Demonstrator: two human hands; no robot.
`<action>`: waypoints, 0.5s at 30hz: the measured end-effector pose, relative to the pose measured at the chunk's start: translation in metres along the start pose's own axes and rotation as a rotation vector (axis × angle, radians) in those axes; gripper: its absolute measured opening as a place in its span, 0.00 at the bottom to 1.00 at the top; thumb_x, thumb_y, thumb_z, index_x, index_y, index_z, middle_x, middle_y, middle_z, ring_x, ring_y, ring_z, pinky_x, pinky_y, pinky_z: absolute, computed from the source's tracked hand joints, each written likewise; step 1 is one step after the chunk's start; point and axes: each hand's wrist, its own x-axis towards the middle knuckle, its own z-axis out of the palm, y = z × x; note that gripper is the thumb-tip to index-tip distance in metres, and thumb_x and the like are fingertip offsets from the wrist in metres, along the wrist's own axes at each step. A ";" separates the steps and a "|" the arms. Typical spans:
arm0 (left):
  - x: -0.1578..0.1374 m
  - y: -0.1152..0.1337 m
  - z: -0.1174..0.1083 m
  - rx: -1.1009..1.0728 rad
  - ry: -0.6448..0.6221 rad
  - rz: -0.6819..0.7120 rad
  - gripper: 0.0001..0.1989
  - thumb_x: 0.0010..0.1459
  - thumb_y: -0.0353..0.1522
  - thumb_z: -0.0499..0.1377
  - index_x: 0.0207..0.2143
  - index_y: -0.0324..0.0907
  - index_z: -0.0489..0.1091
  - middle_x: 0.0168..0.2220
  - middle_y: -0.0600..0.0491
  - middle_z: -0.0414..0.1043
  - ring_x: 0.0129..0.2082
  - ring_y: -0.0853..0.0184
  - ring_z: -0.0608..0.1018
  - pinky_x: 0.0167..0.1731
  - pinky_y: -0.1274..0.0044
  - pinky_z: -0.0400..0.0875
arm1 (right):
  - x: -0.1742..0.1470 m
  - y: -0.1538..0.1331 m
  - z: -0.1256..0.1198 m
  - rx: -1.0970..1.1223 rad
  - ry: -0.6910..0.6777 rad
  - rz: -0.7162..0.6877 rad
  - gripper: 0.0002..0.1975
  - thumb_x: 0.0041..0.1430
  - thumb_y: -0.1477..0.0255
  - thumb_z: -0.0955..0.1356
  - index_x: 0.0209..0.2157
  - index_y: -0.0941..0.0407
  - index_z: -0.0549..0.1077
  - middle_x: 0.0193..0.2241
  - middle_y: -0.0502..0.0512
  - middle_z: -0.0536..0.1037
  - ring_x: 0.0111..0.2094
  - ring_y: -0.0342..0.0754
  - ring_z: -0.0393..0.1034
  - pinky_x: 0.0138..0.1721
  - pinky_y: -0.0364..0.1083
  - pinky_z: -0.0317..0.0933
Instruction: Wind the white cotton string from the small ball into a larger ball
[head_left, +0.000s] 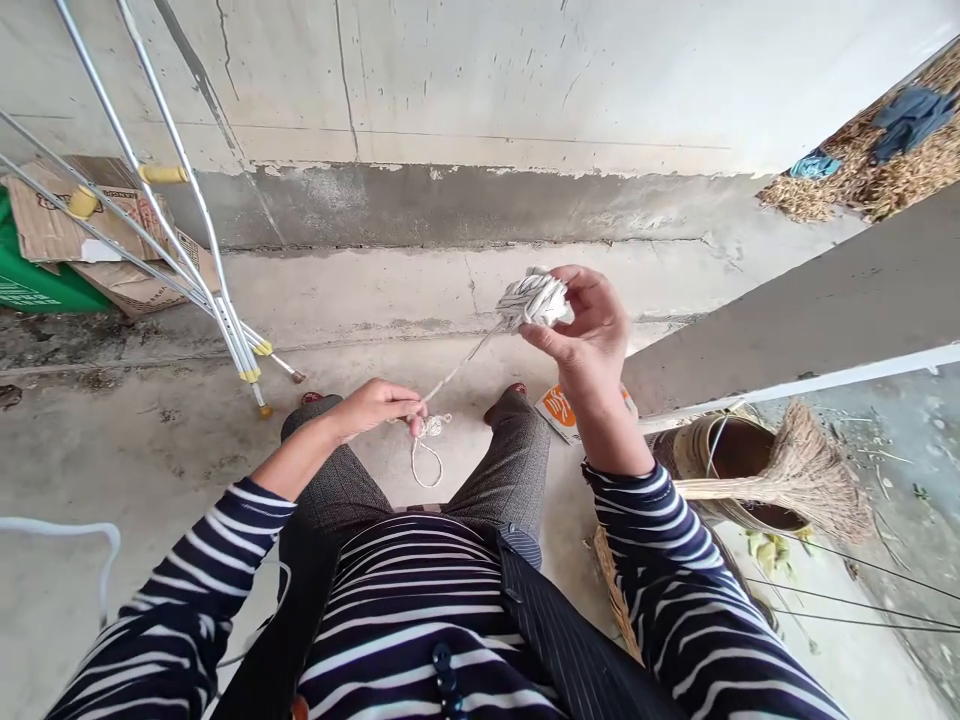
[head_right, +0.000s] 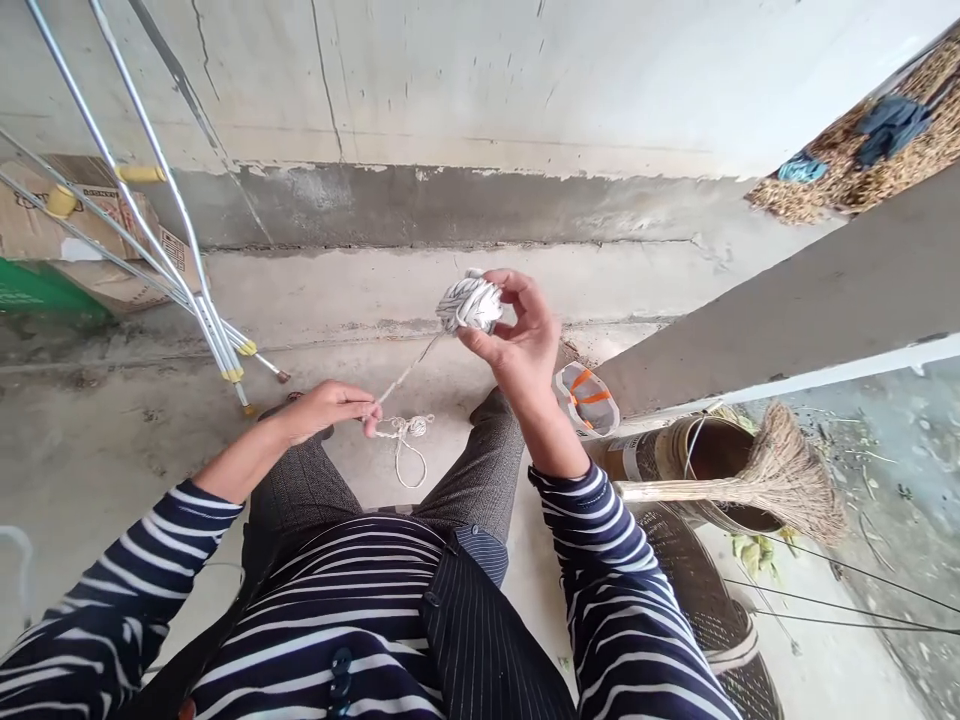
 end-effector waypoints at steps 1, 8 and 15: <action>-0.007 -0.005 -0.009 0.028 0.072 -0.018 0.16 0.60 0.42 0.62 0.30 0.39 0.80 0.30 0.47 0.81 0.38 0.61 0.82 0.45 0.71 0.73 | -0.003 0.003 0.005 0.011 -0.013 0.035 0.27 0.45 0.65 0.80 0.47 0.50 0.72 0.48 0.55 0.76 0.49 0.51 0.72 0.43 0.50 0.73; 0.012 -0.023 -0.011 -0.064 0.211 -0.042 0.19 0.48 0.41 0.70 0.39 0.38 0.78 0.30 0.49 0.81 0.34 0.61 0.83 0.41 0.72 0.73 | -0.017 0.002 0.050 0.152 -0.111 0.217 0.28 0.41 0.66 0.80 0.45 0.52 0.73 0.41 0.53 0.75 0.41 0.46 0.70 0.34 0.43 0.69; 0.023 0.011 0.020 -0.053 0.383 0.196 0.14 0.57 0.42 0.64 0.29 0.39 0.75 0.28 0.50 0.78 0.31 0.65 0.79 0.41 0.74 0.72 | -0.017 -0.001 0.059 0.098 -0.118 0.239 0.28 0.40 0.66 0.80 0.45 0.52 0.73 0.41 0.53 0.76 0.41 0.46 0.69 0.35 0.43 0.68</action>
